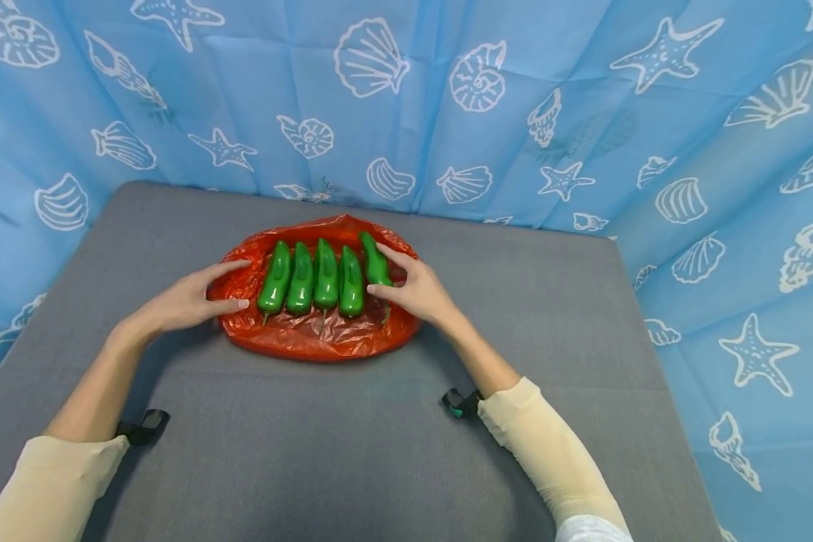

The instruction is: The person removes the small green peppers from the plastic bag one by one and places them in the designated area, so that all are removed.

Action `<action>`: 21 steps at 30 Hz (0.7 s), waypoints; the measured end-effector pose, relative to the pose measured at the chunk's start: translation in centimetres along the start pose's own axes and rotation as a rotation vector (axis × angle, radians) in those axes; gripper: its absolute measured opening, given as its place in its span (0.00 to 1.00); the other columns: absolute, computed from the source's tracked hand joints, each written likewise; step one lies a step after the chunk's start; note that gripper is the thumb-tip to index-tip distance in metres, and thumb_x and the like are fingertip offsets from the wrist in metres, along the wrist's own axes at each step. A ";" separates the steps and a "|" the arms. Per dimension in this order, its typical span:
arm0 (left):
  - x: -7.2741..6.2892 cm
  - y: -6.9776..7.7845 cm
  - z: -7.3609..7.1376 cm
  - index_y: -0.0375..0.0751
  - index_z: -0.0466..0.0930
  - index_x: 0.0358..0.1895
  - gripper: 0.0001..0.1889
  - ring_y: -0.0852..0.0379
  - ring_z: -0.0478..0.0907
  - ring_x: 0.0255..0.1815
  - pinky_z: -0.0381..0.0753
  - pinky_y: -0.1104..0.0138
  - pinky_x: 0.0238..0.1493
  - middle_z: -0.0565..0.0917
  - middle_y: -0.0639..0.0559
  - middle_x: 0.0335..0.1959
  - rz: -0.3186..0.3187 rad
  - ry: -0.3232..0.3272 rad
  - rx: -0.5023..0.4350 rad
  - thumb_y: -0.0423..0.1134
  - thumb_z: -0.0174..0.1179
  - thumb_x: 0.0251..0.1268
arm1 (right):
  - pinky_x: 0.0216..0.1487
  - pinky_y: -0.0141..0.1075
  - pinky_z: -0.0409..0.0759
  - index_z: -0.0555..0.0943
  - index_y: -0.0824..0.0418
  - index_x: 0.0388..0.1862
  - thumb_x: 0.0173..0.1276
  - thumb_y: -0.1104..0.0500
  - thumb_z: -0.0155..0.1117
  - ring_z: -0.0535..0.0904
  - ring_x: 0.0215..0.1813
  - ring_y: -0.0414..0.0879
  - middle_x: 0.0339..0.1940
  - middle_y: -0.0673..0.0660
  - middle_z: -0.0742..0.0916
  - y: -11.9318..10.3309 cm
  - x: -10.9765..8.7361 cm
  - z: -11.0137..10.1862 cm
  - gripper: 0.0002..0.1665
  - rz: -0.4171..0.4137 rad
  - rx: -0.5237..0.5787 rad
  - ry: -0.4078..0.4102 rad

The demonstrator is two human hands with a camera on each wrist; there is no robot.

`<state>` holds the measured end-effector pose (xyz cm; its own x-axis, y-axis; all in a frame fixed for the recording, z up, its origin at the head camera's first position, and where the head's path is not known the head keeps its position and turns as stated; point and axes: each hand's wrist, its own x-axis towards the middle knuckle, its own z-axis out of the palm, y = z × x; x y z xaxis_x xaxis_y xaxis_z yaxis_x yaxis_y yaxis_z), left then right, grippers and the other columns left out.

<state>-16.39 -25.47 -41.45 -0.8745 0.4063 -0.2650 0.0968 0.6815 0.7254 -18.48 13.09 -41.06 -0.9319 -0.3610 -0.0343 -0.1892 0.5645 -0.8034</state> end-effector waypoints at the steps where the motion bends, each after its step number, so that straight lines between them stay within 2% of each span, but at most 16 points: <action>1: 0.0 0.0 0.0 0.43 0.53 0.79 0.41 0.27 0.50 0.75 0.53 0.32 0.68 0.52 0.28 0.77 -0.002 -0.001 -0.002 0.53 0.62 0.69 | 0.67 0.46 0.70 0.66 0.43 0.76 0.63 0.48 0.73 0.69 0.70 0.50 0.73 0.54 0.74 0.0 -0.1 -0.1 0.44 0.004 0.022 0.002; 5: 0.0 -0.1 0.1 0.44 0.53 0.79 0.42 0.27 0.49 0.75 0.53 0.32 0.68 0.52 0.28 0.77 -0.010 -0.005 -0.002 0.54 0.61 0.69 | 0.59 0.44 0.75 0.66 0.41 0.76 0.63 0.49 0.73 0.74 0.61 0.51 0.73 0.54 0.73 -0.2 -0.3 -0.7 0.44 0.014 0.083 0.021; 7: 0.0 -0.1 0.1 0.44 0.52 0.79 0.42 0.27 0.49 0.75 0.52 0.32 0.68 0.51 0.28 0.77 -0.013 -0.005 -0.003 0.54 0.61 0.69 | 0.51 0.43 0.78 0.65 0.40 0.76 0.63 0.49 0.73 0.79 0.47 0.52 0.73 0.54 0.73 -0.2 -0.4 -1.1 0.44 0.015 0.105 0.028; 8: 0.0 -0.1 0.1 0.45 0.52 0.79 0.42 0.27 0.49 0.75 0.52 0.32 0.68 0.51 0.28 0.77 -0.015 -0.005 0.000 0.54 0.61 0.69 | 0.50 0.42 0.77 0.65 0.39 0.76 0.63 0.48 0.73 0.79 0.46 0.49 0.73 0.53 0.73 -0.2 -0.5 -1.3 0.44 0.015 0.102 0.035; 10: 0.1 -0.1 0.1 0.45 0.51 0.80 0.42 0.26 0.49 0.75 0.52 0.32 0.68 0.51 0.28 0.77 -0.020 -0.007 0.000 0.54 0.61 0.69 | 0.42 0.40 0.78 0.65 0.40 0.76 0.63 0.48 0.73 0.77 0.33 0.47 0.73 0.53 0.73 -0.2 -0.6 -1.7 0.44 0.019 0.113 0.041; 12: 0.1 0.0 0.0 0.45 0.50 0.80 0.42 0.26 0.48 0.75 0.52 0.32 0.68 0.50 0.28 0.77 -0.026 -0.011 -0.001 0.55 0.61 0.69 | 0.38 0.38 0.76 0.65 0.41 0.76 0.64 0.48 0.72 0.73 0.28 0.45 0.72 0.53 0.74 0.0 -0.8 -2.1 0.44 0.025 0.128 0.046; 14: 0.2 0.0 0.0 0.45 0.49 0.80 0.43 0.25 0.48 0.75 0.51 0.32 0.68 0.50 0.27 0.77 -0.035 -0.015 -0.003 0.55 0.60 0.70 | 0.40 0.37 0.77 0.65 0.42 0.76 0.64 0.48 0.72 0.76 0.36 0.41 0.70 0.55 0.76 0.2 -0.9 -2.6 0.43 0.029 0.146 0.053; 15: 0.2 0.0 0.0 0.45 0.49 0.80 0.43 0.25 0.48 0.75 0.51 0.32 0.68 0.49 0.27 0.77 -0.035 -0.016 -0.006 0.55 0.60 0.70 | 0.39 0.38 0.78 0.65 0.43 0.76 0.64 0.49 0.72 0.78 0.36 0.42 0.69 0.55 0.77 0.3 -0.9 -2.8 0.43 0.031 0.162 0.056; 16: 0.2 0.1 0.0 0.45 0.48 0.80 0.43 0.25 0.48 0.75 0.51 0.32 0.68 0.49 0.27 0.77 -0.035 -0.018 -0.008 0.55 0.60 0.70 | 0.41 0.38 0.79 0.65 0.44 0.77 0.64 0.50 0.72 0.80 0.40 0.43 0.69 0.55 0.76 0.4 -1.0 -3.0 0.43 0.034 0.177 0.058; 18: 0.2 0.1 -0.1 0.45 0.47 0.80 0.44 0.25 0.48 0.74 0.51 0.32 0.68 0.49 0.27 0.77 -0.035 -0.021 -0.012 0.55 0.60 0.70 | 0.48 0.40 0.81 0.65 0.45 0.77 0.65 0.52 0.72 0.80 0.55 0.45 0.70 0.55 0.75 0.6 -1.2 -3.5 0.43 0.041 0.209 0.063; 21: 0.1 0.2 -0.1 0.44 0.47 0.80 0.44 0.25 0.48 0.75 0.51 0.32 0.68 0.49 0.27 0.77 -0.029 -0.023 -0.013 0.54 0.60 0.70 | 0.52 0.44 0.81 0.65 0.45 0.77 0.65 0.54 0.71 0.79 0.61 0.51 0.74 0.52 0.71 1.0 -1.6 -4.2 0.43 0.062 0.241 0.072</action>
<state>-16.56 -25.32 -41.25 -0.8654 0.4009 -0.3007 0.0651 0.6850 0.7256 -18.46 17.30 -39.30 -0.9608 -0.2724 -0.0526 -0.0595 0.3878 -0.9198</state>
